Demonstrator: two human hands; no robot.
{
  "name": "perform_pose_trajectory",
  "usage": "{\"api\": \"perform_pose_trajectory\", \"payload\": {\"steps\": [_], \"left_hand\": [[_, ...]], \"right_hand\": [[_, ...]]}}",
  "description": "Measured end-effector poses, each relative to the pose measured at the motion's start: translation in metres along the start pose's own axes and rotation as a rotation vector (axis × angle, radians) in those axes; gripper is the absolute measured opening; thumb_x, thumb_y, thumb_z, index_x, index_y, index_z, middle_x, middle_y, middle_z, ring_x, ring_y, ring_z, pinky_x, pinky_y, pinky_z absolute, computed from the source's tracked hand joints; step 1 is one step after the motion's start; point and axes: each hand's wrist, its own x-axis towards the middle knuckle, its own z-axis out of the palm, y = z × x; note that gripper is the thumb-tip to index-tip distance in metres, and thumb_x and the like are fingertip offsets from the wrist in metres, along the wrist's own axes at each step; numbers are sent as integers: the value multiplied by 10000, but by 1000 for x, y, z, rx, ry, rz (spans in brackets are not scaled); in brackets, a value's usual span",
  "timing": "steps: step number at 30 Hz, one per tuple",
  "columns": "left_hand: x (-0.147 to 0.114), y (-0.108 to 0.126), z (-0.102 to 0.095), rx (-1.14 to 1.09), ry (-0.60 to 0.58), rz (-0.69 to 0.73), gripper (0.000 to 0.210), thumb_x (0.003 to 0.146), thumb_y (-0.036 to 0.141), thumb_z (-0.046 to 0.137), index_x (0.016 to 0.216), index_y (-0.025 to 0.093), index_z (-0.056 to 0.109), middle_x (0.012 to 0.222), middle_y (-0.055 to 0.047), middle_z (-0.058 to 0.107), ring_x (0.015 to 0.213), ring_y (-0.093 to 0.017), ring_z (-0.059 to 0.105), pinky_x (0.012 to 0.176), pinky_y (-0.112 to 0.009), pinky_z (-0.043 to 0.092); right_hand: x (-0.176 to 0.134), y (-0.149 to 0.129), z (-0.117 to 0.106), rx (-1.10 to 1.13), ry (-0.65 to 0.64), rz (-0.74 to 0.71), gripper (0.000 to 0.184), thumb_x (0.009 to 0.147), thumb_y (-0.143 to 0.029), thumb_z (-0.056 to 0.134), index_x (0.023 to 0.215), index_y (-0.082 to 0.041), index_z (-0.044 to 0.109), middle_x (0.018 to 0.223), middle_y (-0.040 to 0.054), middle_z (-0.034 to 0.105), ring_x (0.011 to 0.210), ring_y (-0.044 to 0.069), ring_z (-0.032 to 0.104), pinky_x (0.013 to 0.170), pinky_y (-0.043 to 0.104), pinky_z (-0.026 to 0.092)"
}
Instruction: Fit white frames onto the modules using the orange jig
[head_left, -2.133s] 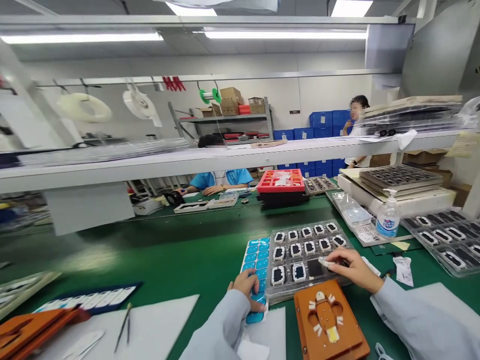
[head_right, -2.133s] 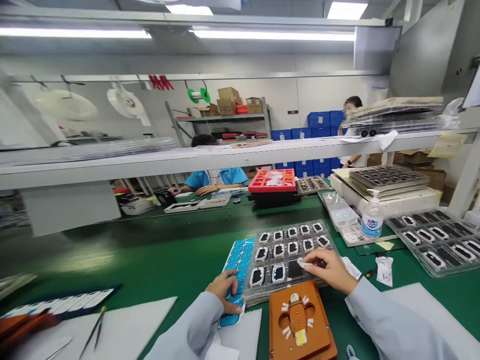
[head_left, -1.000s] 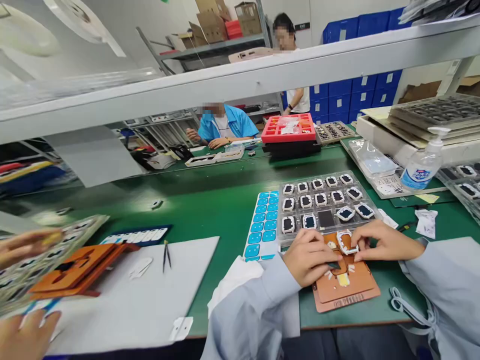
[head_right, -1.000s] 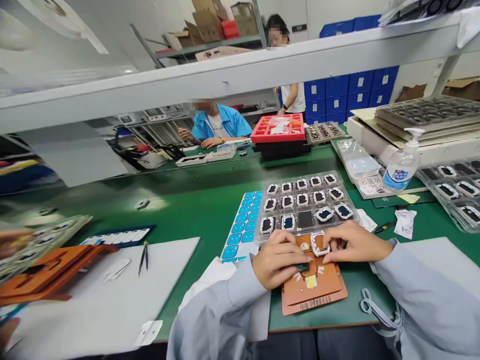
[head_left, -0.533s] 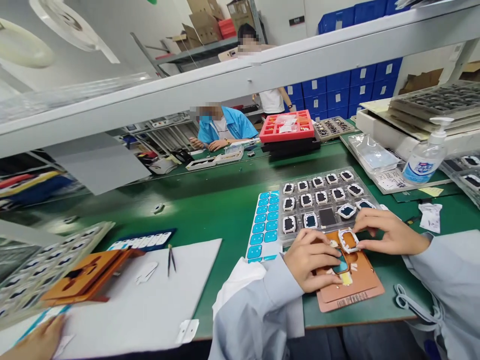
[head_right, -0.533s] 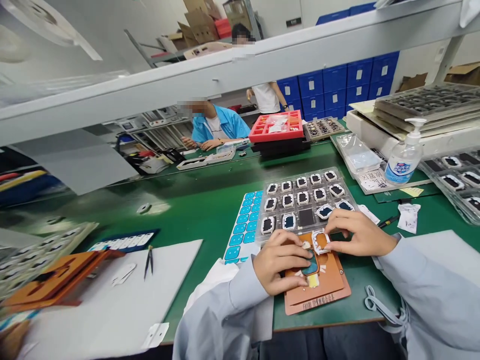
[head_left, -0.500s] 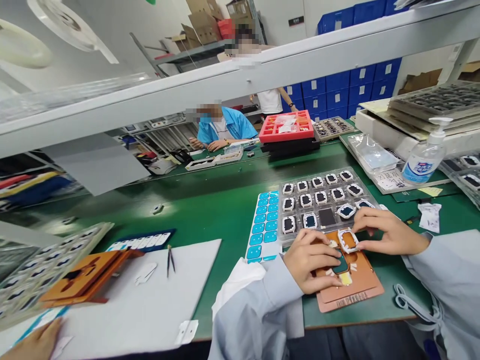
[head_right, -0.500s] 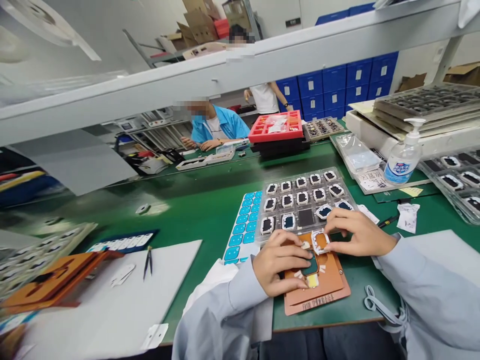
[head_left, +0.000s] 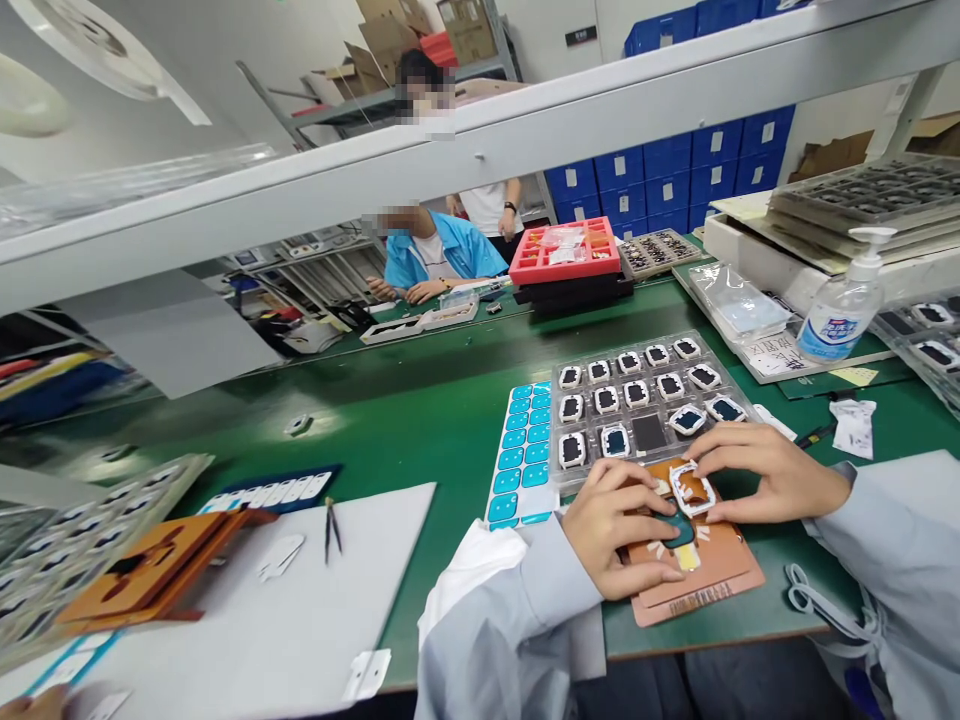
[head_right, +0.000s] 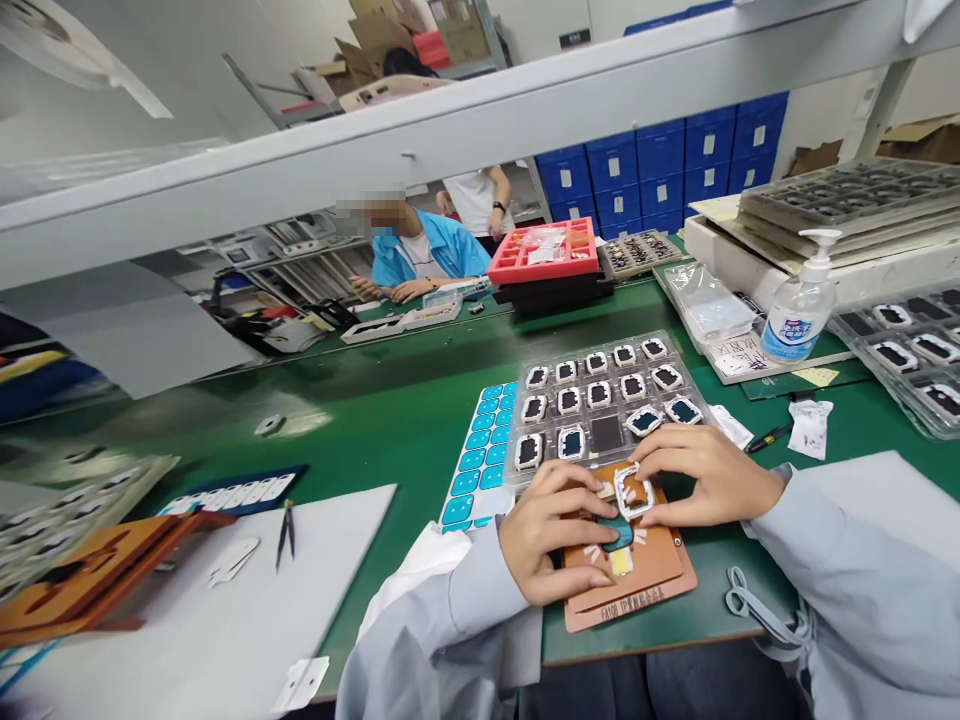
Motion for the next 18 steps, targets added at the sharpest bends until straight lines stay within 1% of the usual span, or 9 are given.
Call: {"api": "perform_pose_trajectory", "payload": {"steps": [3,6,8,11,14,18], "left_hand": [[4,5,-6,61,140,-35,424,833,613,640,766,196,684,755,-26,738,851,-215,609,789,-383,408],[8,9,-11,167,236,-83,506,754,683,681,761,178,655,721,-26,719,780,-207,585,741,-375,392],[10,11,-13,215,248,-92,559,720,721,682,821,172,665,759,-37,724,786,-214,588,736,-380,391],[10,11,-11,251,233,-103,613,702,749,671,901,170,679,808,-51,734,811,-228,599,748,-395,394],[8,11,-8,261,207,-107,617,693,745,681,925,173,688,837,-55,741,825,-237,600,753,-403,394],[7,11,-7,267,203,-107,586,696,709,707,934,174,693,852,-55,744,835,-239,600,744,-401,389]], "right_hand": [[4,-10,10,47,33,-50,297,834,-404,754,1012,-181,671,1010,109,729,873,216,655,756,356,524],[6,-18,20,35,37,-60,291,851,-412,735,995,-169,666,1009,115,729,823,210,608,701,359,504],[7,-20,25,20,38,-50,278,855,-411,730,976,-168,668,1002,112,728,809,210,572,688,364,495],[7,-21,26,23,29,-25,294,848,-433,733,961,-167,676,1003,106,727,819,215,531,695,372,495],[6,-21,24,25,12,-4,326,844,-462,729,968,-163,687,1018,105,726,844,222,513,704,375,497],[6,-22,21,21,-15,17,377,839,-506,717,1002,-167,698,1057,109,725,880,236,514,733,392,499]]}}
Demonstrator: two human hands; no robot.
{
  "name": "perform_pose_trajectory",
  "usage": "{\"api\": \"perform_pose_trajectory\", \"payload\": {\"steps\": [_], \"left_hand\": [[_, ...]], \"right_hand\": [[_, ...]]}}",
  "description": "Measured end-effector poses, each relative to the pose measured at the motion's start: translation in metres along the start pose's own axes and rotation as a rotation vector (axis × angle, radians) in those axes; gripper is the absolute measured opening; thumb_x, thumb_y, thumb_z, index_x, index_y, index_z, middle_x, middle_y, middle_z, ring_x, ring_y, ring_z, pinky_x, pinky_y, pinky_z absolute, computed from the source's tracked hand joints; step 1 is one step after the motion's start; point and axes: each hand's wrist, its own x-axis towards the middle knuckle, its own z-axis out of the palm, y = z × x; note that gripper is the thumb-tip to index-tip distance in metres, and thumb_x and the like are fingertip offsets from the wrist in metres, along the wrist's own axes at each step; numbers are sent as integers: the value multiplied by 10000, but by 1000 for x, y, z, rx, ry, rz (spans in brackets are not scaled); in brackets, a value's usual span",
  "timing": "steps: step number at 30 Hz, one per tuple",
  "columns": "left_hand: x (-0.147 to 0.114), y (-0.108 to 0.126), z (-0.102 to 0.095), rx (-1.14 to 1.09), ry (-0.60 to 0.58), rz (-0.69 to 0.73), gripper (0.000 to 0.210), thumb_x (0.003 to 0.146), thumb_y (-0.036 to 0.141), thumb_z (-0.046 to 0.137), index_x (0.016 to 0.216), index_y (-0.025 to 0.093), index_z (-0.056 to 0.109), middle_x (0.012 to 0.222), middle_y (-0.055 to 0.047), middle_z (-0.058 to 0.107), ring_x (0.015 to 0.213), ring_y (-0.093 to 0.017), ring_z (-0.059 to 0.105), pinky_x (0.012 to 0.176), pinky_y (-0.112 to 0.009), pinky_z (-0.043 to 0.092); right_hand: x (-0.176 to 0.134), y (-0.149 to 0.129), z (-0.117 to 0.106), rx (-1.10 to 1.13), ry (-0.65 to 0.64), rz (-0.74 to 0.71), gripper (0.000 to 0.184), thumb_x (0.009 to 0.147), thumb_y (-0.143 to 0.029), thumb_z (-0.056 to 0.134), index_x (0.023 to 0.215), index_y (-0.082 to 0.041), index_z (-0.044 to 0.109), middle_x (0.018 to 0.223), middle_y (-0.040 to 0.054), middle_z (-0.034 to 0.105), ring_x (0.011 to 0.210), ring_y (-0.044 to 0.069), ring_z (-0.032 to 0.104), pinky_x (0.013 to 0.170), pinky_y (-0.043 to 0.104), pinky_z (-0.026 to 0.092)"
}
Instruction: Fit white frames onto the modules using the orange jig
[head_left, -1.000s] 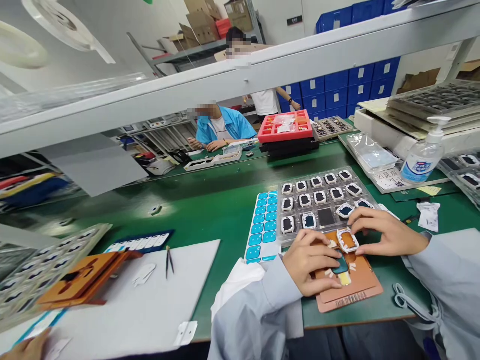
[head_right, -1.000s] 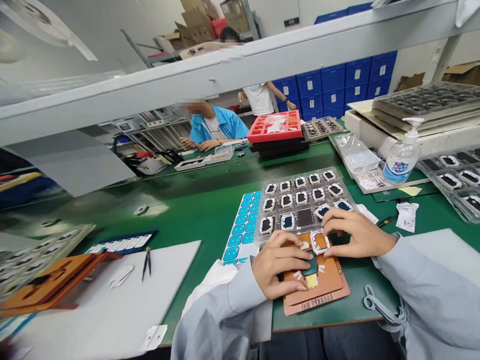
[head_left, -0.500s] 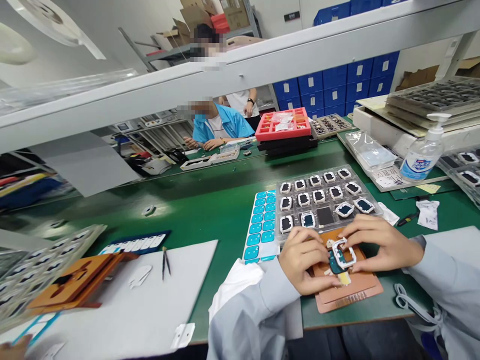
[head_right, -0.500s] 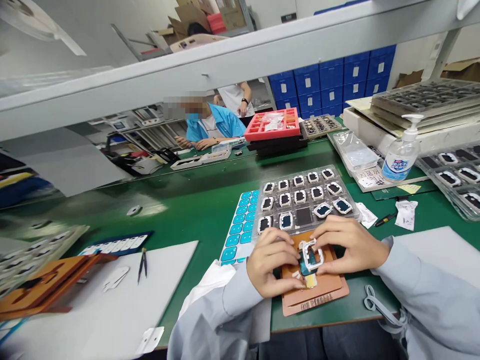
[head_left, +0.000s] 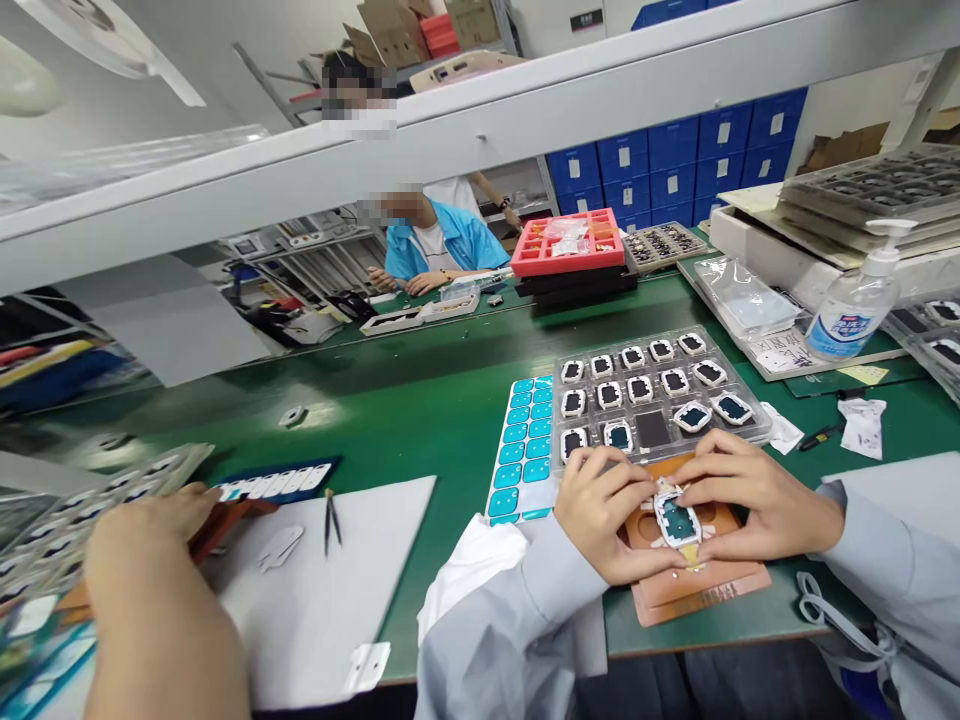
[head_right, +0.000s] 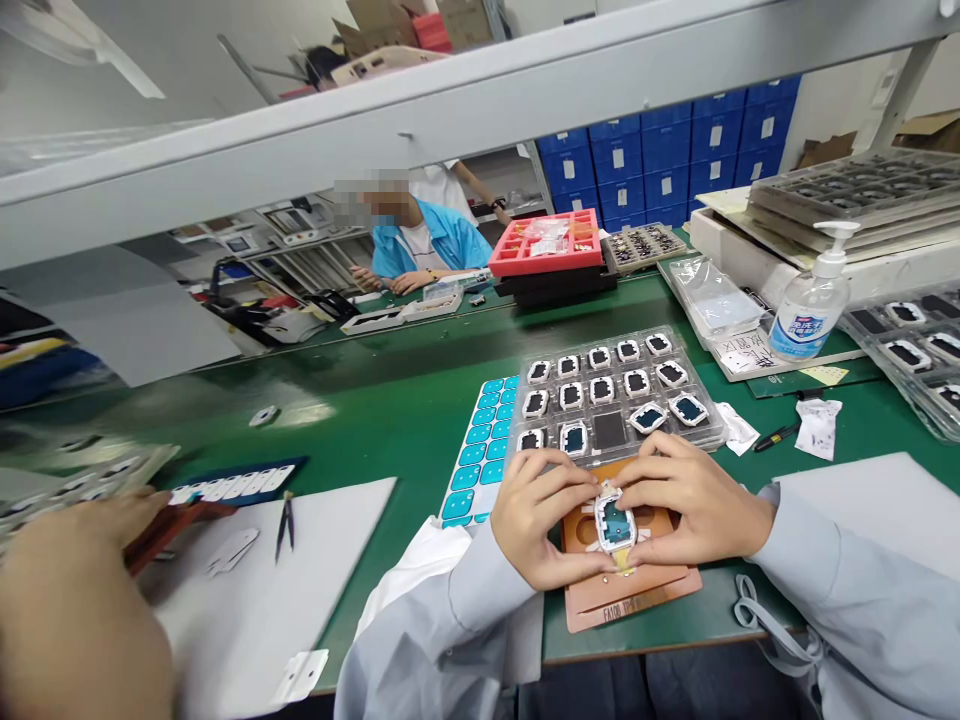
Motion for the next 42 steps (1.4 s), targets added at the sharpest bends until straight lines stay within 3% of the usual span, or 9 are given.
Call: {"api": "perform_pose_trajectory", "payload": {"steps": [12,18,25,28,32,36,42], "left_hand": [[-1,-1,0,19,-41,3,510,685,619,759,933,179,692,868,-57,742,845,-235,594,758,-390,382],[-1,-4,-2,-2,-173,24,535,729,687,702,899,179,686,984,-66,744,952,-260,598,828,-418,363],[-3,-5,-1,-77,-189,-63,546,755,638,711,1080,200,690,1032,-87,732,970,-260,579,839,-417,437],[-8,-7,8,-123,-190,-49,708,759,701,656,1277,221,606,1171,-124,676,1041,-284,533,891,-452,447],[-14,-10,17,-123,-218,-19,943,728,756,632,1500,294,351,1355,-145,540,1158,-325,442,983,-515,405],[-16,-9,17,-84,-233,-31,952,795,731,577,1553,290,207,1423,-163,452,1203,-343,395,1016,-534,371],[-18,-11,19,-10,-159,11,884,841,704,530,1549,269,229,1426,-165,453,1202,-349,394,1016,-523,351]], "right_hand": [[-1,1,-2,17,-35,21,285,843,-403,726,1021,-182,696,1052,106,725,885,234,534,758,392,503],[0,0,1,0,-81,56,170,790,-319,755,864,-189,675,977,89,702,855,233,536,755,397,470],[0,1,5,72,-10,88,323,752,-331,787,1003,-200,629,963,67,691,890,235,534,783,382,462],[-1,0,7,66,15,147,389,712,-311,798,1022,-196,593,928,64,628,874,233,547,750,361,466],[-5,2,12,145,73,212,425,706,-301,789,1035,-220,532,947,50,580,855,218,564,743,339,476],[-8,6,16,339,105,265,398,784,-322,732,1084,-233,485,1013,50,571,921,208,591,798,322,499],[-10,8,15,595,115,405,388,829,-411,713,1086,-233,482,1043,52,607,978,210,624,849,328,502]]}}
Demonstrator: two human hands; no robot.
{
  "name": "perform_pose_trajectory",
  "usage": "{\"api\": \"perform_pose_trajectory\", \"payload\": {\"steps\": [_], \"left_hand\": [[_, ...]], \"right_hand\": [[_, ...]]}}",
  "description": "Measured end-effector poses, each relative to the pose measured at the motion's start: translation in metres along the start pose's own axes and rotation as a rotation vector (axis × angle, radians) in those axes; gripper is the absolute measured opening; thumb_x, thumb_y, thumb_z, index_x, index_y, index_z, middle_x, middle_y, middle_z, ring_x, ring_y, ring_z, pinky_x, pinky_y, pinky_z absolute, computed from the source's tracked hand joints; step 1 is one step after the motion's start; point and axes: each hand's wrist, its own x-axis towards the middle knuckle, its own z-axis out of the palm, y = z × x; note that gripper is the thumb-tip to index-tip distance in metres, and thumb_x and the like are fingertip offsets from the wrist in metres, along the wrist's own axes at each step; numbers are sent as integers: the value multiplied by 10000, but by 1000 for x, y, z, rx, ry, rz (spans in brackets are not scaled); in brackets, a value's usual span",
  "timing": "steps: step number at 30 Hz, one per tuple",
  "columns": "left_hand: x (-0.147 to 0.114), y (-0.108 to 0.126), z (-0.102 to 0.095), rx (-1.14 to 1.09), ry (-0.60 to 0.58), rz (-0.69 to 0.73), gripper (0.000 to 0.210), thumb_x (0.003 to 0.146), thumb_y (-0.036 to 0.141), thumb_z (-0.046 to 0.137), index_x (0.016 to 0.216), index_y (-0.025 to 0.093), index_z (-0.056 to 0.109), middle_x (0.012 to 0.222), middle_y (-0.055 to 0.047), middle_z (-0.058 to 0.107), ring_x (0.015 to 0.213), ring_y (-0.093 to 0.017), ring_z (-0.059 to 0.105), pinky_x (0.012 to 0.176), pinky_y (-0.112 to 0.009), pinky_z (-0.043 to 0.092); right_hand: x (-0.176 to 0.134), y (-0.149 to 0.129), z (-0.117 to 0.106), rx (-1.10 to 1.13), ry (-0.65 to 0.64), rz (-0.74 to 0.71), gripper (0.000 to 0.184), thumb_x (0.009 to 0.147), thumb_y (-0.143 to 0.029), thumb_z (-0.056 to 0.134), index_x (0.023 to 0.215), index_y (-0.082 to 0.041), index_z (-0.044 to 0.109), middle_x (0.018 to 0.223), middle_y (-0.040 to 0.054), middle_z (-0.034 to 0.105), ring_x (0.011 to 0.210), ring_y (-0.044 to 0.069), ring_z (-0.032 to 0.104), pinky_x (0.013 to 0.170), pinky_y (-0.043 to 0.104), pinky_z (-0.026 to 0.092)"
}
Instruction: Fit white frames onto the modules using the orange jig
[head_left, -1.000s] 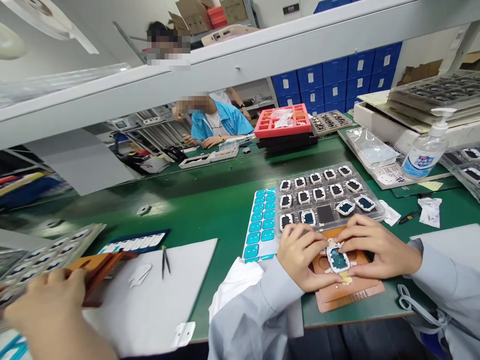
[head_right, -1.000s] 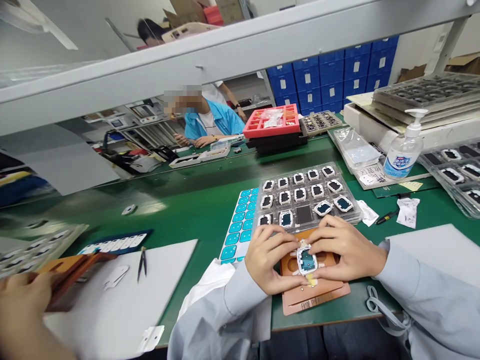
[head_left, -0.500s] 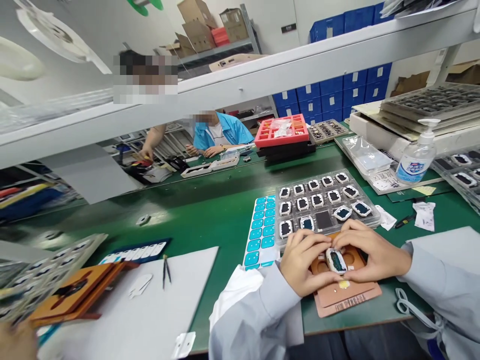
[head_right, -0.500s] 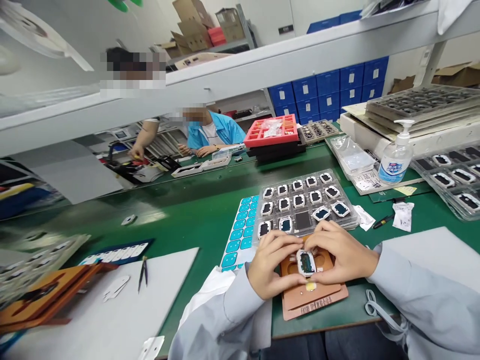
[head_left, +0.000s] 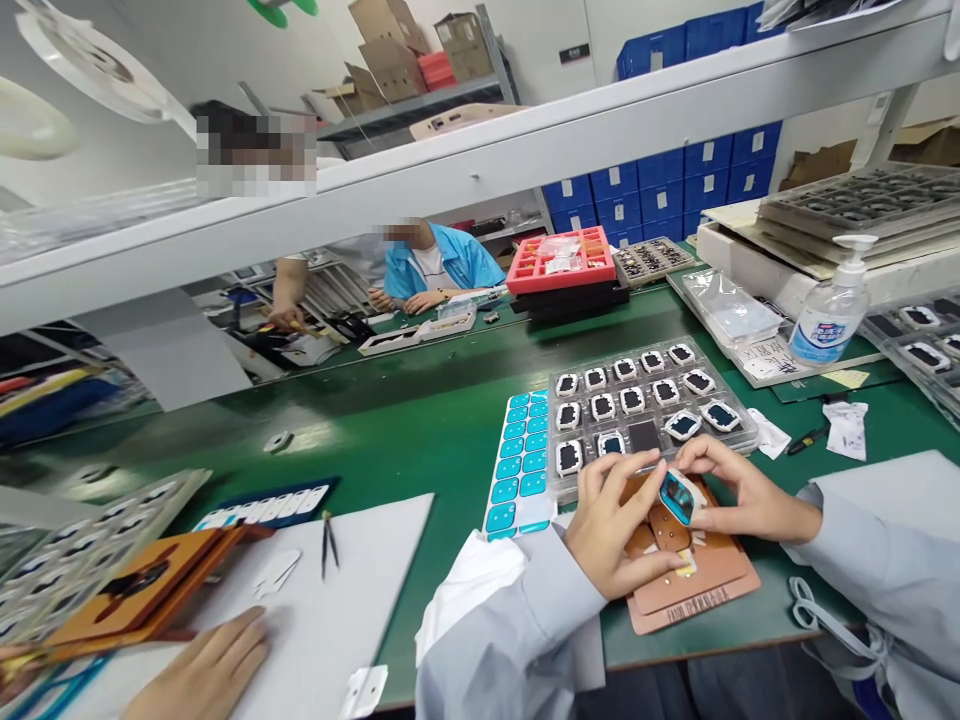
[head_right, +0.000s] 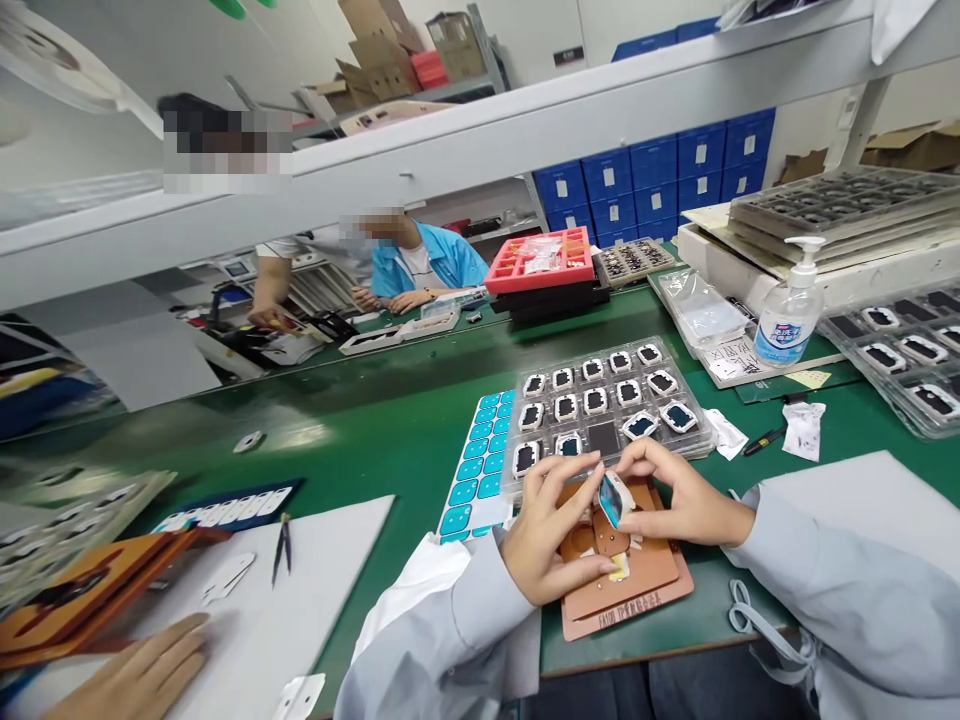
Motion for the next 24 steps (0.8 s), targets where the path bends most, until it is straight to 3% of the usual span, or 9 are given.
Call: {"api": "perform_pose_trajectory", "payload": {"steps": [5,8,10,12,14,16,19,22,24], "left_hand": [[2,2,-3,43,64,75,706,903,613,507,1487,234,385,1383,-157,520,1170,-326,419,988,-498,362],[5,2,-15,89,170,159,386,933,422,543,1296,299,593,1227,-81,655,1091,-285,477,941,-467,389],[5,-5,-27,140,289,102,219,918,308,572,1105,295,683,1067,-50,715,989,-249,534,876,-429,429],[2,-17,-40,247,390,-144,129,908,260,578,944,253,701,938,-48,725,893,-222,585,830,-405,456],[-4,-32,-51,372,409,-455,145,917,276,560,879,222,689,909,-58,717,881,-220,620,852,-416,461],[-12,-45,-59,441,347,-673,179,921,311,542,862,213,680,959,-71,709,938,-237,629,897,-434,452],[-26,-56,-61,466,209,-871,137,856,326,600,785,225,660,999,-77,692,992,-279,600,872,-439,462],[-35,-58,-58,478,59,-1087,148,759,372,679,731,231,643,1018,-93,668,1044,-340,549,799,-438,474],[-38,-59,-56,470,-25,-1197,201,723,430,704,756,240,648,1063,-94,653,1088,-359,521,796,-440,476]], "right_hand": [[2,1,0,146,-7,88,412,836,-463,706,1076,-238,459,1010,47,670,947,219,645,844,370,499],[4,1,-1,166,-5,77,393,855,-449,691,1077,-244,440,1050,62,687,981,224,654,855,382,501],[5,1,-2,143,8,52,366,871,-424,676,1076,-251,426,1108,81,689,1011,229,660,843,379,515],[5,1,-4,71,44,28,342,873,-391,670,1073,-255,427,1144,96,690,1016,234,665,807,364,531],[6,3,-5,-38,100,7,306,872,-349,661,1069,-252,446,1141,104,696,974,232,673,747,340,542],[7,4,-6,-152,161,-20,274,871,-306,644,1072,-247,467,1121,107,702,907,226,680,675,319,543],[11,5,-10,-363,256,-75,282,854,-281,635,1100,-244,502,1085,97,706,777,208,667,608,312,537],[23,3,-16,-577,298,-128,320,840,-294,638,1149,-241,568,1047,75,716,736,207,666,642,334,556],[35,4,-21,-663,288,-152,327,858,-302,624,1179,-244,608,1062,74,728,820,234,697,705,358,573]]}}
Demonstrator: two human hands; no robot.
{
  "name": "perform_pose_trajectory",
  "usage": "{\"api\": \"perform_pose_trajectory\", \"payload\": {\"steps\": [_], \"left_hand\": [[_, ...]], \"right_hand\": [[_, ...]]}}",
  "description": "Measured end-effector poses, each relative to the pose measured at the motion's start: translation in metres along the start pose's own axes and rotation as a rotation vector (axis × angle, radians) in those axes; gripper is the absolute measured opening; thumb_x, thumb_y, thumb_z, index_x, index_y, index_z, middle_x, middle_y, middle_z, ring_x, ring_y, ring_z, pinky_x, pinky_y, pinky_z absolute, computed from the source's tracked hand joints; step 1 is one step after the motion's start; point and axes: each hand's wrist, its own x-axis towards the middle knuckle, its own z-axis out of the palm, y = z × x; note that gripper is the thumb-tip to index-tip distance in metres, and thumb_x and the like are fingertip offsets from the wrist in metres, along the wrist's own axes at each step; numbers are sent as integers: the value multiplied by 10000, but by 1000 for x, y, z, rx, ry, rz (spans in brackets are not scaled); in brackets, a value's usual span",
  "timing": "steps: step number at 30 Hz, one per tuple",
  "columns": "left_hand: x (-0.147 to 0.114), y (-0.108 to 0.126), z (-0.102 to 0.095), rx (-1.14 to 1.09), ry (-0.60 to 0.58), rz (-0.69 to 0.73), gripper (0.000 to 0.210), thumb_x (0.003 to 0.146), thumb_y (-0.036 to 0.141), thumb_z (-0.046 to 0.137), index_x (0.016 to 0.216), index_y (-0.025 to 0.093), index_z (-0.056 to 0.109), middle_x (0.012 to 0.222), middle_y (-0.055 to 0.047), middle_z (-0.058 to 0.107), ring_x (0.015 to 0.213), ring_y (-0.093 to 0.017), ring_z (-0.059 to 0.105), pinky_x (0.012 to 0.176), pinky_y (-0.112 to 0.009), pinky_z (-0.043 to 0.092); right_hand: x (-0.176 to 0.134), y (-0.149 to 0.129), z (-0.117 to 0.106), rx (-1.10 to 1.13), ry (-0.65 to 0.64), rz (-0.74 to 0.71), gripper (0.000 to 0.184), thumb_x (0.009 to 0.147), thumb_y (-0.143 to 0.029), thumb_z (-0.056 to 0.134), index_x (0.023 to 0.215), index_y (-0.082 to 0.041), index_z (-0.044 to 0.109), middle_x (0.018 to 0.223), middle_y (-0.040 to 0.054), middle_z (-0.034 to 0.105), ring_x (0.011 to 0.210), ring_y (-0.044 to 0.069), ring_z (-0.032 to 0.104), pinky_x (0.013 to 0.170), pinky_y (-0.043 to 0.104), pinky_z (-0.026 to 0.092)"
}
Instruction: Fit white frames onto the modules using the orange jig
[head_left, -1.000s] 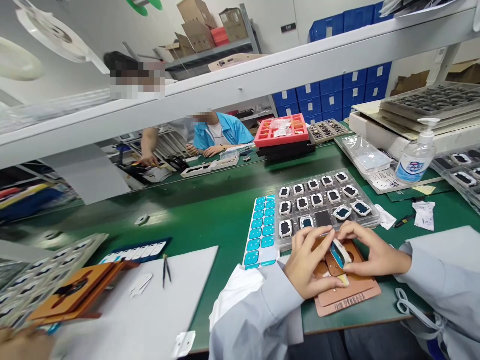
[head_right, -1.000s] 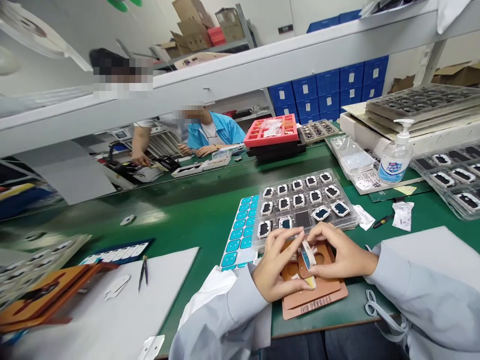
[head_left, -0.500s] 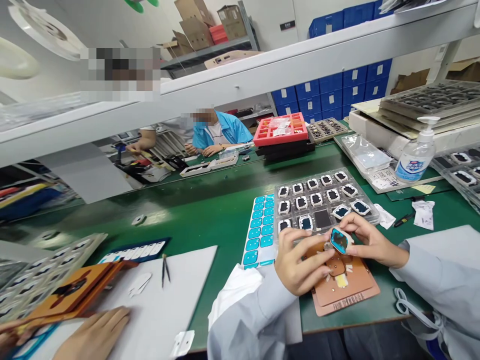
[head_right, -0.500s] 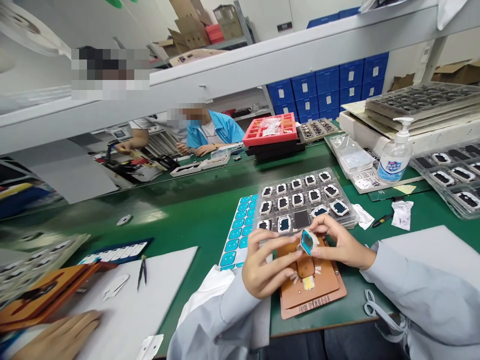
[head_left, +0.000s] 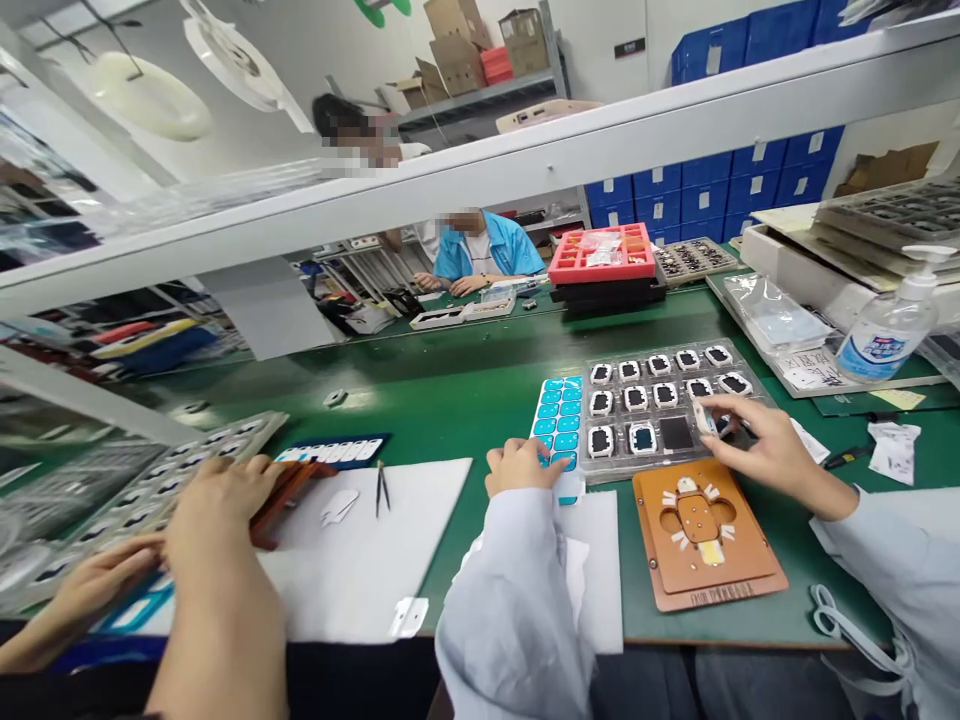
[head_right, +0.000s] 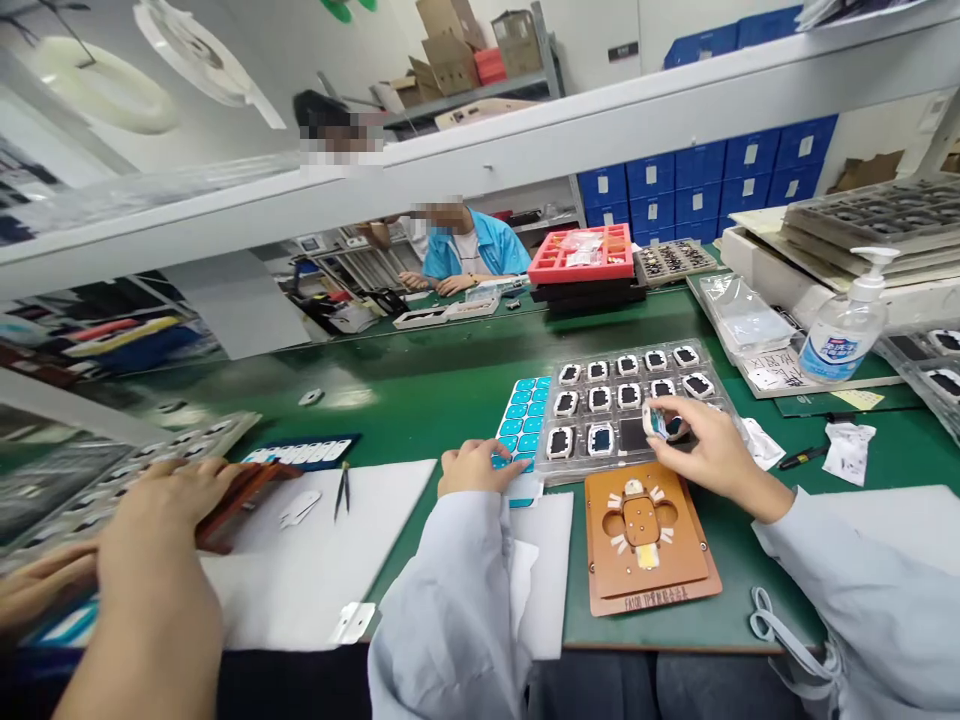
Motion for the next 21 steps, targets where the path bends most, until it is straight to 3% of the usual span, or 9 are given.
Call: {"api": "perform_pose_trajectory", "payload": {"steps": [4,8,17,21], "left_hand": [[5,2,2,38,-136,-81,298,688,506,724,853,266,659,1184,-91,621,1179,-367,475,861,-462,471],[12,5,2,46,-218,-106,309,717,515,708,877,255,658,1236,-106,592,1232,-370,438,910,-489,457],[17,4,3,58,-312,-131,279,707,476,742,854,251,668,1300,-82,531,1295,-350,372,951,-471,452],[20,4,4,61,-324,-159,298,690,497,750,849,255,680,1329,-81,479,1292,-345,375,955,-468,454]], "right_hand": [[16,13,7,-81,-94,-78,232,906,-325,593,1091,-241,705,1185,97,723,1037,299,693,873,475,563],[15,23,14,-131,-177,-127,197,921,-326,584,956,-231,753,1221,104,709,1075,329,678,906,553,540],[11,20,18,-111,-134,-252,261,987,-283,481,981,-233,738,1079,66,762,1002,264,702,877,463,556],[16,37,-2,-235,-38,-126,263,978,-334,483,999,-227,722,1071,69,760,1038,274,673,944,468,515]]}}
